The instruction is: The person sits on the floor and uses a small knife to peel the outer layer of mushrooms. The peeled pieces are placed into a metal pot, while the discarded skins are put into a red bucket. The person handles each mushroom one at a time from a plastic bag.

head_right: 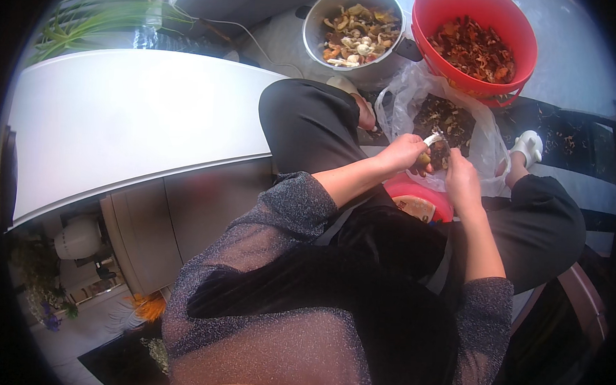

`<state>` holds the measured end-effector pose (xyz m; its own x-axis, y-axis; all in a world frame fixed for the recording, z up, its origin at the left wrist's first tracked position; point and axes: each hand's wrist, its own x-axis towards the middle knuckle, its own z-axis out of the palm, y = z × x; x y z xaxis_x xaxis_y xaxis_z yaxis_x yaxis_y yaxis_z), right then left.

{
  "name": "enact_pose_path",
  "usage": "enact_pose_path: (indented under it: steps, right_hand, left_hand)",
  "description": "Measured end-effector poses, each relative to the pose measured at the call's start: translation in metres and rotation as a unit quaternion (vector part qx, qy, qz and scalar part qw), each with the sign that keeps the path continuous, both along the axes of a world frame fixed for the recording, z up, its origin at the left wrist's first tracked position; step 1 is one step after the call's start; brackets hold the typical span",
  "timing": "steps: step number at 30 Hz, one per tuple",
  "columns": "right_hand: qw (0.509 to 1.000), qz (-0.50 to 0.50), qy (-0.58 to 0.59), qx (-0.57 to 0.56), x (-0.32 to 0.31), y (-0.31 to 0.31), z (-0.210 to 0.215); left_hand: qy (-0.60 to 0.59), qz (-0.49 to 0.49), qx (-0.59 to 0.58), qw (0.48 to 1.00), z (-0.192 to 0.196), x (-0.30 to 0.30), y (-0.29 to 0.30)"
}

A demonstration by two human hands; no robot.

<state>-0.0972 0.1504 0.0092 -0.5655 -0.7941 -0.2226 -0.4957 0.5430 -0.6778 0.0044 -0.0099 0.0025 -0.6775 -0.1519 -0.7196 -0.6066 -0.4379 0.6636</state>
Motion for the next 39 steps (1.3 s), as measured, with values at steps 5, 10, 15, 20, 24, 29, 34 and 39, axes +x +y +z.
enact_pose_path:
  steps: [5, 10, 15, 20, 24, 29, 34, 39]
  right_hand:
    - [0.999, 0.011, -0.034, -0.032, 0.006, -0.005, 0.001]
    - [0.999, -0.039, -0.026, 0.013, -0.010, 0.002, -0.013]
    - [0.945, -0.130, -0.280, -0.111, -0.018, -0.004, -0.012]
    - [0.833, -0.164, -0.509, -0.142, -0.026, -0.011, 0.014]
    - [0.846, -0.134, -0.502, -0.120, -0.027, -0.010, 0.022]
    - [0.879, -0.123, -0.448, -0.104, -0.027, -0.012, 0.020]
    - [0.915, -0.133, -0.374, -0.065, -0.026, -0.010, 0.013]
    - [0.973, -0.129, -0.153, -0.116, -0.020, -0.009, 0.006]
  left_hand:
    - [0.007, -0.047, -0.079, 0.996, 0.005, -0.001, 0.002]
    - [0.002, -0.061, -0.078, 0.995, 0.008, -0.002, 0.001]
    - [0.002, 0.038, 0.244, 0.969, 0.012, -0.003, -0.004]
    - [-0.001, 0.036, 0.354, 0.935, 0.020, -0.003, -0.007]
    - [0.021, -0.016, 0.251, 0.968, 0.021, -0.001, -0.003]
    - [0.083, -0.087, -0.067, 0.991, 0.015, -0.002, 0.005]
    - [0.085, -0.091, -0.052, 0.991, 0.015, -0.001, 0.002]
    - [0.070, -0.076, -0.075, 0.992, 0.012, -0.001, 0.002]
